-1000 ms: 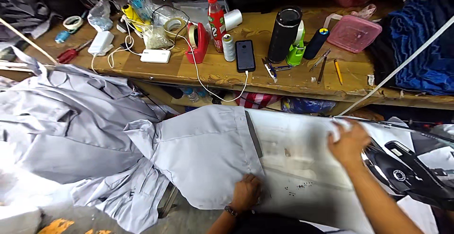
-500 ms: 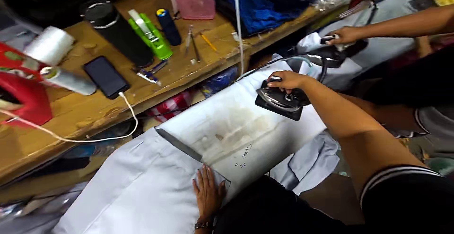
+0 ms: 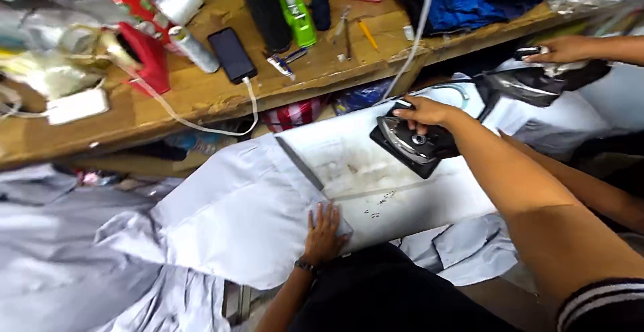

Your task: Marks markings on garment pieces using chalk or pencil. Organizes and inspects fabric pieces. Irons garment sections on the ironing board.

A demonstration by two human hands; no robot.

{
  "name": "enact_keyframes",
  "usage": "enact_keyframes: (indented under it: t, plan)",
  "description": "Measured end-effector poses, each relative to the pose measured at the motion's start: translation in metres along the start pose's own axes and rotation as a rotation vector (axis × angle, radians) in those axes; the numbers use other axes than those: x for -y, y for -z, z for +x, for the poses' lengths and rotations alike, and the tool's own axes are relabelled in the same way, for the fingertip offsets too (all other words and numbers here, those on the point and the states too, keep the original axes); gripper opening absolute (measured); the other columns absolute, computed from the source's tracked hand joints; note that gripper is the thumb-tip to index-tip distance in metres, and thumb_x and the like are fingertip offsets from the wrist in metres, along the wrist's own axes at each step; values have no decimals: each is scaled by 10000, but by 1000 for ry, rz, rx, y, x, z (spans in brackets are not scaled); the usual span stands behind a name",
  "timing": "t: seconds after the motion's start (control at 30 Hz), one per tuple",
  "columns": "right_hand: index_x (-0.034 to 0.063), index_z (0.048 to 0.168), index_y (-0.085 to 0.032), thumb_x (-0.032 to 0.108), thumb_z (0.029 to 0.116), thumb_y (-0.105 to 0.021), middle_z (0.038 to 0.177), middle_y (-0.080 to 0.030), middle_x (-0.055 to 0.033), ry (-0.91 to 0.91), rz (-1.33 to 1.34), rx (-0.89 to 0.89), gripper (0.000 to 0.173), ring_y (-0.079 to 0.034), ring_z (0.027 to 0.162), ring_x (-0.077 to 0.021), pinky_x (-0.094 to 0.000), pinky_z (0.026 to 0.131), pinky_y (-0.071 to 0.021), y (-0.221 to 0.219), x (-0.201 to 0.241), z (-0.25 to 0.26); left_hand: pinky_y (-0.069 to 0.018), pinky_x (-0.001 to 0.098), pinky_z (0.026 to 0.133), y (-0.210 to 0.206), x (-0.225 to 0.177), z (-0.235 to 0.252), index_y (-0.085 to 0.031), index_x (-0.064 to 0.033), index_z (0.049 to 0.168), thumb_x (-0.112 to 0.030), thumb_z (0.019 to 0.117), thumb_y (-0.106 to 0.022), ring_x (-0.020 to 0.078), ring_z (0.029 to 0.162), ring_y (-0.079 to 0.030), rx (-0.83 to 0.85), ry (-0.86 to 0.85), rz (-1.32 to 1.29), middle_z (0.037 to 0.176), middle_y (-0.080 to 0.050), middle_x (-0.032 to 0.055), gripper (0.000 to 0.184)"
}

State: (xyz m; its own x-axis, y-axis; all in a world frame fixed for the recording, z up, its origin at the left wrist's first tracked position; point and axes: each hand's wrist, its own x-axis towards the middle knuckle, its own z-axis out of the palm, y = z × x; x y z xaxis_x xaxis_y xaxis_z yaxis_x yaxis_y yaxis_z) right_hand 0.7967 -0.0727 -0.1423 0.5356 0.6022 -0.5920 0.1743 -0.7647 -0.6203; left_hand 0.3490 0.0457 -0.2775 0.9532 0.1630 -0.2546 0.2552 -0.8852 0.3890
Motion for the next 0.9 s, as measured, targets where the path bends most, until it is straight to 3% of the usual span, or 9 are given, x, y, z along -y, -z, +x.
enact_keyframes:
  t: [0.13,0.17,0.23,0.3,0.4,0.5,0.6,0.73,0.9]
  plan:
    - [95,1367,-566,396,1055,-585,706,-530,-114,-2,-48,-117,434,-450,482,-186,-357,457,-424,-19,10,-7,9,708,1209,28,5,-8,-373,-152,1601,-541,1051,-416,381,1591,-52,236,-119,-357,1715,-200,76,676]
    - [71,1341,-589,384,1045,-608,735,-557,-144,23,-96,-137,431,-484,517,-219,-401,494,-449,-28,16,-14,-4,679,1228,35,12,-11,-406,-124,1583,-516,1056,-415,353,1592,-93,195,-137,-447,1696,-262,77,657]
    - [11,1295,-625,335,1022,-660,922,-654,-257,114,-181,-165,425,-620,722,-368,-588,690,-510,-50,36,-33,-80,643,1247,53,31,-14,-496,-58,1517,-414,1068,-405,353,1567,-219,8,-125,-570,1624,-408,112,580]
    - [6,1241,-664,340,1001,-688,1028,-684,-281,197,-223,-207,413,-668,912,-446,-683,825,-496,-78,60,-51,-172,594,1255,74,59,-14,-557,-12,1454,-290,1070,-401,362,1528,-322,-188,-33,-602,1554,-500,140,499]
    - [13,1182,-670,348,1011,-668,936,-686,-235,264,-219,-214,376,-674,868,-412,-652,780,-506,-135,98,-70,-247,571,1244,95,114,-18,-580,13,1418,-263,1076,-394,380,1494,-379,-397,173,-515,1509,-544,167,478]
    - [43,1141,-679,403,1007,-660,849,-687,-168,293,-176,-191,385,-682,769,-338,-594,705,-546,-207,130,-63,-233,631,1220,100,164,-28,-541,-4,1460,-337,1078,-378,413,1506,-342,-515,345,-364,1556,-484,184,532]
    - [58,1161,-659,503,1006,-618,874,-685,-183,243,-198,-127,473,-688,813,-373,-614,714,-543,-263,176,-37,-201,698,1192,101,205,-45,-505,-35,1501,-406,1070,-353,452,1518,-294,-570,466,-203,1600,-417,199,588]
    - [24,1251,-633,549,1025,-545,1060,-688,-249,146,-199,-116,578,-675,1016,-443,-662,833,-516,-272,245,11,-131,735,1179,93,247,-68,-448,-87,1552,-448,1063,-316,478,1532,-235,-550,623,-65,1640,-342,202,622]
    - [19,1178,-638,551,1022,-557,962,-663,-223,126,-194,-65,560,-669,851,-390,-608,734,-524,-266,256,22,-152,646,1221,75,266,-82,-399,-131,1585,-492,1056,-280,399,1549,-248,-517,659,6,1667,-311,150,651]
